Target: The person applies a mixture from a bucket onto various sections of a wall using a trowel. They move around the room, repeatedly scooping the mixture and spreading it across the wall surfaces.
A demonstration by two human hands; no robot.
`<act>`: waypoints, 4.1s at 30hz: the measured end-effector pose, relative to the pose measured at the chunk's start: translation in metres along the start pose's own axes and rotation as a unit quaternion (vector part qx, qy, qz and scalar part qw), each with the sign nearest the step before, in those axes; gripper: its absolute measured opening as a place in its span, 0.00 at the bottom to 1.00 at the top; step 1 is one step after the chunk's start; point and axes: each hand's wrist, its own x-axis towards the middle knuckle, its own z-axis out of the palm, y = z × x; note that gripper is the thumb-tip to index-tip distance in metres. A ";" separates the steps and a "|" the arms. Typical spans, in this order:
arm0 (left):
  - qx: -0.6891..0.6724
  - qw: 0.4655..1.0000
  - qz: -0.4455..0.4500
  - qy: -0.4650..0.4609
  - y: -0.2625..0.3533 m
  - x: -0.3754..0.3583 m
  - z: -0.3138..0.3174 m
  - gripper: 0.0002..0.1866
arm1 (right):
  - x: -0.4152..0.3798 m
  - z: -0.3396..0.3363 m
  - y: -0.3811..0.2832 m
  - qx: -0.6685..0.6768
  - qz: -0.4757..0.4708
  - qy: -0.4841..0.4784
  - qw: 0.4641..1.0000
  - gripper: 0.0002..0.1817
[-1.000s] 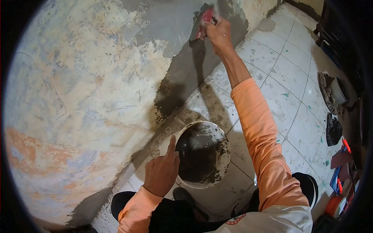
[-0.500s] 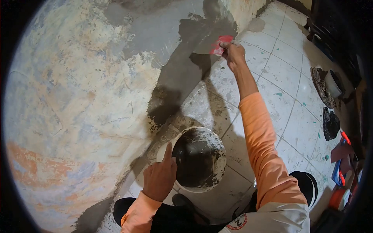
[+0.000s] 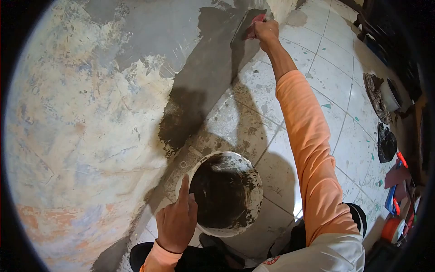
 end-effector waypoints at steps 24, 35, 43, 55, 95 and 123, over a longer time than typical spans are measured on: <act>-0.046 0.998 0.029 0.025 -0.008 0.019 0.003 0.31 | 0.021 -0.018 0.070 -0.113 -0.257 0.121 0.952 0.17; -0.069 0.997 0.026 0.033 -0.010 0.012 0.001 0.31 | 0.009 0.024 0.066 -0.114 -0.332 0.030 0.936 0.17; -0.059 0.998 0.017 -0.021 0.011 0.026 -0.001 0.31 | -0.166 0.050 0.043 -0.077 -0.354 0.004 0.932 0.17; -0.058 0.998 0.004 0.005 0.002 0.020 -0.002 0.31 | -0.011 0.006 0.088 -0.105 -0.285 0.081 0.949 0.13; -0.041 0.999 -0.021 -0.013 -0.001 0.004 -0.006 0.32 | -0.119 0.052 0.039 -0.187 -0.299 0.056 0.934 0.20; -0.070 0.996 -0.056 -0.002 -0.020 0.011 -0.004 0.32 | -0.255 0.051 0.108 -0.107 -0.212 -0.046 0.970 0.17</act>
